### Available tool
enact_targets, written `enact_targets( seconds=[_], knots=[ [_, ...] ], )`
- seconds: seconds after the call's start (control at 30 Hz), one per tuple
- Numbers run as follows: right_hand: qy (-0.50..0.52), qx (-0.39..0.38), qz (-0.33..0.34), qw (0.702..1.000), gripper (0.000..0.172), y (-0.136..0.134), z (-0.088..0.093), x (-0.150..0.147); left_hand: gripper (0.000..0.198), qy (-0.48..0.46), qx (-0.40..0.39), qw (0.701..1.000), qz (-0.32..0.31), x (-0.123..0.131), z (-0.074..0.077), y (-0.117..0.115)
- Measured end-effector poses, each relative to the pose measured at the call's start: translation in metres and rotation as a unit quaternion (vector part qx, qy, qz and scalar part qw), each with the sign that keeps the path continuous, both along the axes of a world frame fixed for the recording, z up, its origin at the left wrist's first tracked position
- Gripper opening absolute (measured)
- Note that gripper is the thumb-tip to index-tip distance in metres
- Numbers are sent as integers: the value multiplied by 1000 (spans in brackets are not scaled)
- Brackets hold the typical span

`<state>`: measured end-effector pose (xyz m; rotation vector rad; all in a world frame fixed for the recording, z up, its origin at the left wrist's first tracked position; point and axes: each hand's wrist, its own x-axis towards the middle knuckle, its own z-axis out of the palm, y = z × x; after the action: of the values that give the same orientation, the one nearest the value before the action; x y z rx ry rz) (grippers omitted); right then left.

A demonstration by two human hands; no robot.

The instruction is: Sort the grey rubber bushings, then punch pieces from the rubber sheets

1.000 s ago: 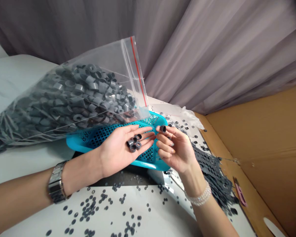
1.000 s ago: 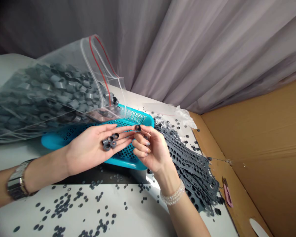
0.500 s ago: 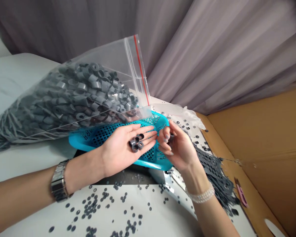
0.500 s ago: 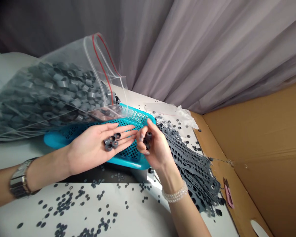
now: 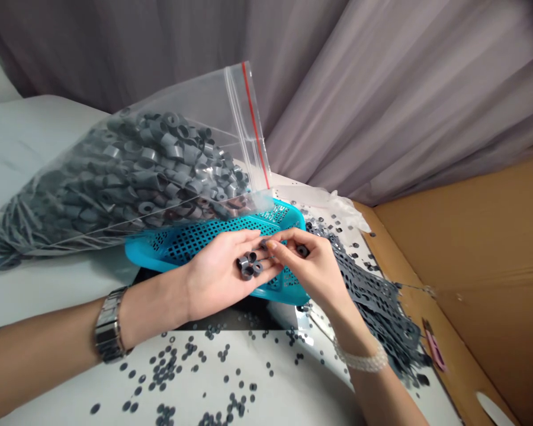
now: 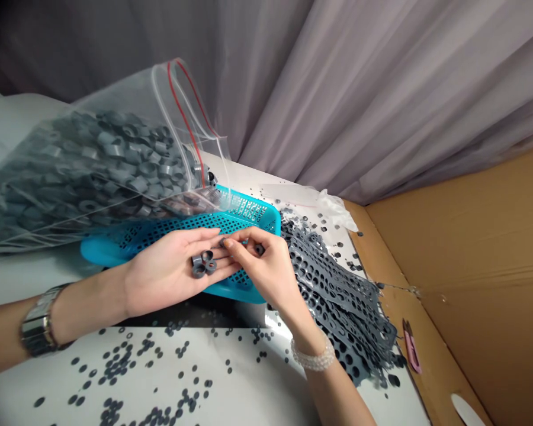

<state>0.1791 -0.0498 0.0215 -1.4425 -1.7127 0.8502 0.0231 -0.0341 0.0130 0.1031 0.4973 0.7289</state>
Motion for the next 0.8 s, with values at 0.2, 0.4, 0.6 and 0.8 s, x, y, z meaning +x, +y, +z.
enact_targets(
  seconds=[0.2, 0.4, 0.6, 0.8],
  knots=[
    [-7, -40, -3, 999, 17, 9, -4, 13, 34, -10, -17, 999, -30, 2, 4, -3],
    [-13, -19, 13, 1000, 18, 5, 4, 14, 39, 5, -13, 1000, -18, 3, 5, -3],
    [-76, 16, 1, 997, 21, 0, 17, 18, 38, 15, -14, 1000, -15, 2, 9, -4],
    [-140, 52, 15, 989, 26, -6, 20, 17, 32, 18, -13, 1000, 3, 3, 5, -5]
  ],
)
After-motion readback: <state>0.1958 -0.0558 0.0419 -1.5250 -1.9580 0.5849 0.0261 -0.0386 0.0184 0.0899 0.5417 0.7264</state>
